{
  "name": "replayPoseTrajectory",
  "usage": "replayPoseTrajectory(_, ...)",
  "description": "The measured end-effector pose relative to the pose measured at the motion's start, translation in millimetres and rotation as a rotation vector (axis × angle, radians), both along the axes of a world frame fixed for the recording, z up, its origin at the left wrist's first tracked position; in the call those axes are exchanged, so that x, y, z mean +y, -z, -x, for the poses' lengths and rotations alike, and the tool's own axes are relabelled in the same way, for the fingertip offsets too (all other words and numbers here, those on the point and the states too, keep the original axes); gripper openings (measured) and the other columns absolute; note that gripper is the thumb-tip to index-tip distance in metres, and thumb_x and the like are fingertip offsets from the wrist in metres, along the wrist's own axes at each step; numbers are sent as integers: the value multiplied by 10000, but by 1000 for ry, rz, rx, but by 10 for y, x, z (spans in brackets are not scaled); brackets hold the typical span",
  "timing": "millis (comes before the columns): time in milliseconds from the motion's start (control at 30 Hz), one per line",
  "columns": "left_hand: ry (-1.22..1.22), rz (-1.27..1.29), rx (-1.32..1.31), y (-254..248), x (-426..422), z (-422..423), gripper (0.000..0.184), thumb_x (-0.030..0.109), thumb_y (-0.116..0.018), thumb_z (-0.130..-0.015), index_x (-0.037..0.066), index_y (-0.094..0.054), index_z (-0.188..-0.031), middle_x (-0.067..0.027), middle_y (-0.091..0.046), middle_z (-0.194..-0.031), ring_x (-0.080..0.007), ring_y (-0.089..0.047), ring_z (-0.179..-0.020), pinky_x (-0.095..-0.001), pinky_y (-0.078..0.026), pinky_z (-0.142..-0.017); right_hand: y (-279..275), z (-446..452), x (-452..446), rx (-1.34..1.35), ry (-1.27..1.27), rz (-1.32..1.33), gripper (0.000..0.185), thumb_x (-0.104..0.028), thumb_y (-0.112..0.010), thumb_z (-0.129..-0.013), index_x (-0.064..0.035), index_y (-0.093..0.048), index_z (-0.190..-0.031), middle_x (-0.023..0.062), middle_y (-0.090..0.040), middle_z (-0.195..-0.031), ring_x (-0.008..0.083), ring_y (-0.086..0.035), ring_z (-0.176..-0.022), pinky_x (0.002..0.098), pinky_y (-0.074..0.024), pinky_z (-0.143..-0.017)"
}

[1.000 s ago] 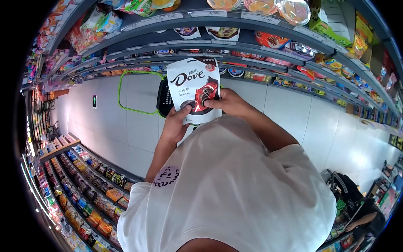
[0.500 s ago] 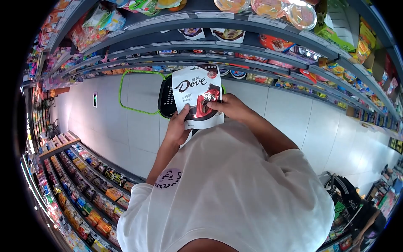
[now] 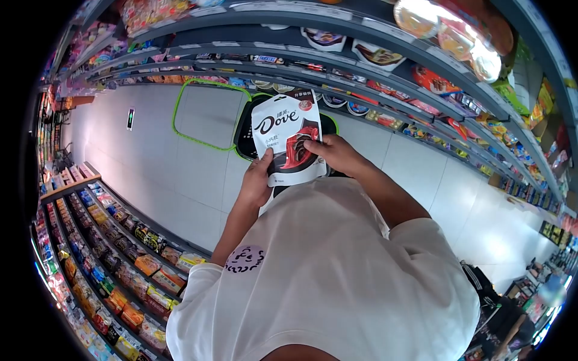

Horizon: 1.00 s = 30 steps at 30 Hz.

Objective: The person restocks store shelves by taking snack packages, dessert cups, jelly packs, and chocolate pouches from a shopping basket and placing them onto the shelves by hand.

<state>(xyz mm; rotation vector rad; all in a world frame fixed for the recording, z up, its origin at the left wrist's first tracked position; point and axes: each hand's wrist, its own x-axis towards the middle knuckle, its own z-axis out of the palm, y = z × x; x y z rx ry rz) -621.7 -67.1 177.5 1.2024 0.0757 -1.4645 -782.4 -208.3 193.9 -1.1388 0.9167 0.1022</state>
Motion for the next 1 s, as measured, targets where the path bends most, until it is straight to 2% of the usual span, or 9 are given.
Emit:
replayPoseTrajectory(33, -1, 13, -16, -5, 71, -112, 364, 277, -511, -958, -16, -526, -1171, -111, -625, -1096, -180, -626, -949, -300, -510, -827, 52, -123, 82, 8, -7, 1, 409, -349, -563, -916, 20, -643, -1072, 83, -667, -1009, 138, -586, -920, 281, -433, -864)
replayPoseTrajectory(100, -14, 20, -4, -28, 204, -374, 360, 271, -509, -959, -15, -523, -1178, -110, -624, -1100, -179, -623, -952, -300, -508, -829, 201, -381, 236, -190, 111, -22, 408, -341, -555, -926, 29, -638, -1076, 91, -668, -1002, 141, -601, -919, 267, -445, -853)
replayPoseTrajectory(367, -59, 127, 66, 165, 553, -1424, 314, 217, -529, -947, -1, -538, -1172, -94, -622, -1116, -174, -607, -987, -317, -482, -869, 245, -1348, 591, -23, 85, 70, 443, -375, -536, -930, 38, -647, -1044, 100, -669, -968, 141, -589, -875, 270, -438, -817)
replayPoseTrajectory(500, 21, 145, 62, 219, 546, -1753, 272, 181, -545, -935, 2, -584, -1136, -88, -636, -1101, -162, -605, -988, -307, -478, -868, -34, -1598, 732, 97, 133, 166, 449, -386, -546, -920, 38, -651, -1026, 88, -664, -910, 134, -574, -816, 261, -431, -777)
replayPoseTrajectory(667, 144, 210, 44, 252, 435, -1940, 262, 159, -542, -933, -18, -595, -1120, -96, -637, -1098, -154, -604, -983, -295, -479, -859, 400, -1591, 631, 57, 286, 171, 426, -424, -629, -852, -31, -682, -1005, 26, -654, -851, 96, -504, -716, 247, -394, -643)
replayPoseTrajectory(767, 148, 212, 57, 283, 340, -1959, 271, 159, -538, -934, -29, -582, -1124, -105, -633, -1096, -162, -609, -974, -289, -483, -847, 521, -1609, 501, -8, 336, 155, 406, -422, -649, -835, -44, -697, -976, 14, -646, -824, 89, -473, -689, 243, -382, -629)
replayPoseTrajectory(900, 123, 233, 42, 300, 239, -2020, 290, 176, -525, -942, -30, -563, -1143, -108, -633, -1084, -179, -615, -965, -299, -489, -835, 426, -1681, 298, 20, 307, 274, 317, -343, -669, -836, -41, -705, -928, -15, -601, -737, 91, -449, -633, 239, -374, -584)
replayPoseTrajectory(933, 113, 230, 31, 284, 228, -2034, 291, 179, -525, -943, -30, -562, -1142, -109, -632, -1085, -180, -616, -963, -302, -491, -833, 396, -1702, 284, -10, 335, 268, 254, -290, -673, -840, -46, -706, -903, -25, -578, -698, 85, -434, -610, 232, -365, -561)
replayPoseTrajectory(1000, 110, 218, 21, 288, 208, -2072, 293, 185, -526, -943, -28, -560, -1142, -111, -631, -1085, -183, -619, -958, -313, -495, -830, 342, -1739, 265, -31, 323, 245, 239, -279, -673, -842, -48, -706, -892, -28, -572, -690, 79, -429, -609, 229, -363, -559)
